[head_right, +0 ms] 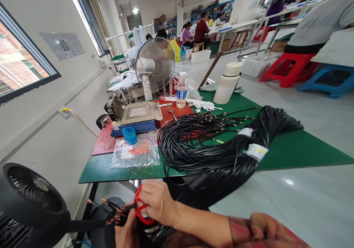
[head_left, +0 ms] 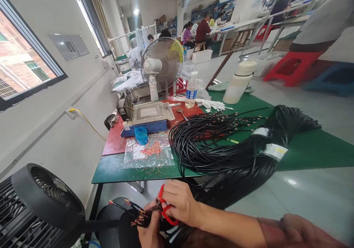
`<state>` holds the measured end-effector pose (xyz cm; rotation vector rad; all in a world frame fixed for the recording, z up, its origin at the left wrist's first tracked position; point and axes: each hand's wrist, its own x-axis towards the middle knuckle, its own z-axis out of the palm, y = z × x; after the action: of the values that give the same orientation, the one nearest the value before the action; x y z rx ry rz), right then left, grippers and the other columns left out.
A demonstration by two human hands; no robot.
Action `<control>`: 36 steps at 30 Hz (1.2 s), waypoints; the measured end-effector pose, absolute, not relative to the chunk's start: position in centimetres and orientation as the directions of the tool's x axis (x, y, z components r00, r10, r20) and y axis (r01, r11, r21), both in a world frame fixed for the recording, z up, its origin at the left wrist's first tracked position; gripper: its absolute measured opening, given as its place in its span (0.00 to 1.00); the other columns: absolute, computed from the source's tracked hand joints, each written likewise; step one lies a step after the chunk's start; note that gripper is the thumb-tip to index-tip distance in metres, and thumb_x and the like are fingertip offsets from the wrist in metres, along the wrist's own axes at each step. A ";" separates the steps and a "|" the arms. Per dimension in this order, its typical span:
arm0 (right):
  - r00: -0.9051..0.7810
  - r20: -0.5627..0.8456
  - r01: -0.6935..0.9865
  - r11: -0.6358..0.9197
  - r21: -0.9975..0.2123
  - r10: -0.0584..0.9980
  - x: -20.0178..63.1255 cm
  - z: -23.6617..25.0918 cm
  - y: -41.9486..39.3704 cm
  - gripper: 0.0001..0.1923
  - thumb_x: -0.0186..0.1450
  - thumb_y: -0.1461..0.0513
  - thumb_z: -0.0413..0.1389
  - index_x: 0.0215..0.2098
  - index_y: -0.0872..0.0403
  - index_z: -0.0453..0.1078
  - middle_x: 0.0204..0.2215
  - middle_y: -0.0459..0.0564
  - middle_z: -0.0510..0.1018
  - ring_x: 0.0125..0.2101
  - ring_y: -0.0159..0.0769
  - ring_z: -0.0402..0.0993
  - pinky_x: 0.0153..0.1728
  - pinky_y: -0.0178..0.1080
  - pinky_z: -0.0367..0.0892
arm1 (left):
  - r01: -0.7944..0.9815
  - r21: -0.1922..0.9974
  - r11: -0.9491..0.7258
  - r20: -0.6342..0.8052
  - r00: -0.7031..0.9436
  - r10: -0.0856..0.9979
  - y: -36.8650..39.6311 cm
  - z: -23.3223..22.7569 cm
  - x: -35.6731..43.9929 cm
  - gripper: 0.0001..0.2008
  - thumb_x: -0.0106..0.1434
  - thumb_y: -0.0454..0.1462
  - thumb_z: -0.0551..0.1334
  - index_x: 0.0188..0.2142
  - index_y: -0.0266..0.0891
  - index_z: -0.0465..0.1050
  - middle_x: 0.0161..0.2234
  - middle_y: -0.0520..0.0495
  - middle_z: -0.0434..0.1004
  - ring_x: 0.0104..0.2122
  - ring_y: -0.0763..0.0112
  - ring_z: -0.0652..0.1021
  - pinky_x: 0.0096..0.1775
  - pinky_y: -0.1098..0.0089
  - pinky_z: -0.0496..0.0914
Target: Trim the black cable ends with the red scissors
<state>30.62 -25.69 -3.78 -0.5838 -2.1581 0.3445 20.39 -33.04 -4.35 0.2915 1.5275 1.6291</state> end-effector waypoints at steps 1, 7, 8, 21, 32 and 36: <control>-0.554 0.707 0.286 0.899 -0.333 0.439 30.8 -3.8 -25.5 0.10 0.61 0.64 0.46 0.23 0.55 0.64 0.19 0.45 0.65 0.22 0.30 0.54 0.23 0.36 0.44 | -0.443 0.888 0.122 -0.391 -0.590 0.707 -33.0 -4.1 20.5 0.14 0.34 0.44 0.69 0.19 0.37 0.74 0.19 0.48 0.75 0.22 0.68 0.73 0.26 0.68 0.68; -0.674 0.675 0.250 0.952 -0.175 0.301 31.7 -3.7 -25.7 0.08 0.61 0.65 0.47 0.24 0.55 0.63 0.19 0.44 0.66 0.22 0.30 0.54 0.23 0.37 0.41 | -0.569 0.809 0.145 -0.475 -0.489 0.732 -33.0 -4.1 19.7 0.14 0.36 0.41 0.69 0.23 0.36 0.73 0.17 0.53 0.71 0.19 0.78 0.70 0.23 0.75 0.65; -0.672 0.650 0.282 0.934 -0.219 0.356 31.9 -3.7 -25.8 0.07 0.60 0.64 0.48 0.25 0.54 0.64 0.20 0.44 0.66 0.23 0.30 0.55 0.23 0.37 0.42 | -0.600 0.785 0.153 -0.499 -0.467 0.730 -33.1 -4.3 19.4 0.14 0.35 0.40 0.69 0.22 0.36 0.73 0.14 0.55 0.68 0.18 0.81 0.67 0.22 0.76 0.63; -0.684 0.393 0.569 0.786 -0.241 0.615 33.9 -2.4 -25.4 0.06 0.57 0.58 0.55 0.32 0.52 0.65 0.28 0.44 0.71 0.29 0.32 0.58 0.28 0.37 0.46 | -0.594 0.789 0.159 -0.513 -0.492 0.703 -33.1 -4.3 20.0 0.12 0.41 0.40 0.67 0.19 0.35 0.69 0.11 0.57 0.62 0.16 0.85 0.62 0.21 0.79 0.58; -0.690 0.459 0.563 0.814 -0.146 0.560 34.2 -2.8 -25.1 0.04 0.60 0.61 0.53 0.28 0.53 0.64 0.25 0.44 0.70 0.27 0.31 0.59 0.27 0.37 0.45 | -0.599 0.771 0.217 -0.546 -0.446 0.709 -33.3 -4.3 19.9 0.11 0.44 0.40 0.66 0.25 0.34 0.73 0.11 0.58 0.59 0.16 0.85 0.62 0.21 0.79 0.58; -0.696 0.469 0.547 0.825 -0.143 0.544 34.3 -2.9 -25.0 0.03 0.60 0.62 0.54 0.29 0.53 0.64 0.25 0.44 0.70 0.26 0.31 0.59 0.26 0.37 0.45 | -0.615 0.756 0.224 -0.562 -0.434 0.704 -33.3 -4.5 20.0 0.12 0.44 0.40 0.66 0.28 0.35 0.74 0.11 0.57 0.62 0.16 0.84 0.62 0.21 0.79 0.59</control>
<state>34.26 -25.04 -2.95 -0.8049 -2.5026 -0.0104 19.95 -33.28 -4.50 0.0923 1.3722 1.4835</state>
